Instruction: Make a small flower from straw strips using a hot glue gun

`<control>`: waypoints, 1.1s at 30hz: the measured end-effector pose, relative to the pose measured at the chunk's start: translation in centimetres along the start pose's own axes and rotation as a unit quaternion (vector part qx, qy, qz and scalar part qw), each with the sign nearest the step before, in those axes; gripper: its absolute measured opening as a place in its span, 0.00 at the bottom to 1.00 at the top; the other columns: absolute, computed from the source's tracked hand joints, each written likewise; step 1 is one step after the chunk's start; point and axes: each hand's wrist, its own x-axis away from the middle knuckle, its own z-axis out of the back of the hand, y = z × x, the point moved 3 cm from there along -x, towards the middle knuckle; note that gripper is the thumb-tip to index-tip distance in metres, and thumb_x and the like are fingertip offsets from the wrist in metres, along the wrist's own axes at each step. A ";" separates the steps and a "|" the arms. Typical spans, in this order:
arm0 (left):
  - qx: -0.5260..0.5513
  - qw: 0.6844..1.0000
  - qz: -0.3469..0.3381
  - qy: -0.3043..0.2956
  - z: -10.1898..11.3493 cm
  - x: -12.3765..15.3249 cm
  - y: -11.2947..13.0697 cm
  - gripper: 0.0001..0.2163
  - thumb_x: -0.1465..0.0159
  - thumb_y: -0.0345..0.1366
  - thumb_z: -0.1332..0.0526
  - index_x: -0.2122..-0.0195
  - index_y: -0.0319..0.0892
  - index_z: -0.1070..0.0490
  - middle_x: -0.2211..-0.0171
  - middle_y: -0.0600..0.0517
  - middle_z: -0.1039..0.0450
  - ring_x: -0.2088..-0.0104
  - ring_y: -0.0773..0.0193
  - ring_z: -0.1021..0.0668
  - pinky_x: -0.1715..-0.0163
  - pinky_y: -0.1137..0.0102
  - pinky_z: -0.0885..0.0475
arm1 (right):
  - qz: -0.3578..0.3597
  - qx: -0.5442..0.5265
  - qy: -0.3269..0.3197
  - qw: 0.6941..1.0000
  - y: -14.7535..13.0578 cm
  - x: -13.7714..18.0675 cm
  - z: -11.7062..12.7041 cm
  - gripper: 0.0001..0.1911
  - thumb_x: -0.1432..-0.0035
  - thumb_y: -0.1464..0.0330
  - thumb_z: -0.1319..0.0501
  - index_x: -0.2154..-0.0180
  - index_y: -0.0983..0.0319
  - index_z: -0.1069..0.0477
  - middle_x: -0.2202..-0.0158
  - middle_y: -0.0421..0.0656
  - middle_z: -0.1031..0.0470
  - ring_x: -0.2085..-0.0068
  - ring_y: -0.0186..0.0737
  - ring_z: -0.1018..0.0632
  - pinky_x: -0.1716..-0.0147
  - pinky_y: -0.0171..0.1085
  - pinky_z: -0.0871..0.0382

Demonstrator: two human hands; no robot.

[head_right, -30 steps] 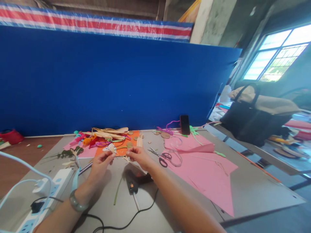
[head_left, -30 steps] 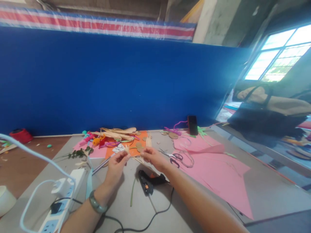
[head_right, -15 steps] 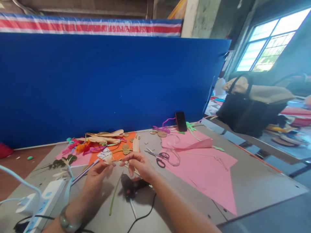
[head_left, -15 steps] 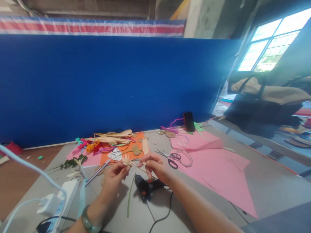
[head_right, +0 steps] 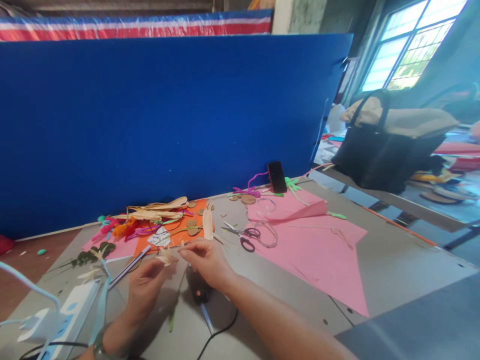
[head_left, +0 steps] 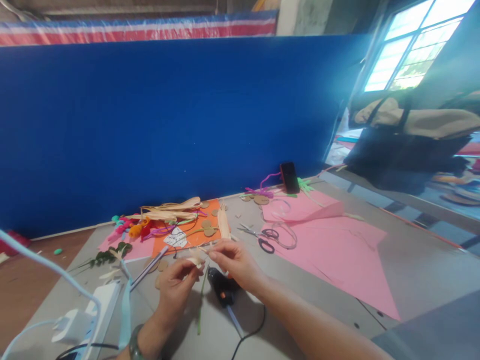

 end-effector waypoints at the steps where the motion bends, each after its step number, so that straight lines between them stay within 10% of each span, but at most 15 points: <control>1: -0.002 1.000 -0.008 0.002 0.0 0.0 0.1 0.02 0.44 0.32 0.33 0.71 0.41 0.23 0.75 0.51 0.23 0.78 0.67 0.23 0.77 0.75 0.26 | -0.014 -0.010 -0.012 1.000 0.2 0.0 -0.1 0.11 0.49 0.62 0.33 0.72 0.64 0.23 0.81 0.37 0.32 0.82 0.26 0.36 0.84 0.28 0.44; 14: -0.111 0.986 -0.121 0.003 0.3 0.3 0.4 0.02 0.45 0.31 0.32 0.69 0.42 0.22 0.72 0.50 0.20 0.72 0.62 0.19 0.72 0.71 0.22 | 0.015 0.022 -0.009 1.000 0.1 0.7 -0.7 0.10 0.48 0.64 0.34 0.75 0.63 0.25 0.77 0.39 0.27 0.76 0.31 0.31 0.78 0.30 0.38; 33: -0.145 0.985 -0.091 0.000 0.5 0.3 0.8 0.07 0.45 0.37 0.32 0.78 0.41 0.26 0.80 0.54 0.26 0.78 0.66 0.25 0.78 0.75 0.28 | 0.090 0.088 -0.003 0.992 -0.7 1.2 -1.2 0.09 0.44 0.69 0.38 0.75 0.63 0.25 0.74 0.40 0.27 0.70 0.35 0.27 0.69 0.33 0.35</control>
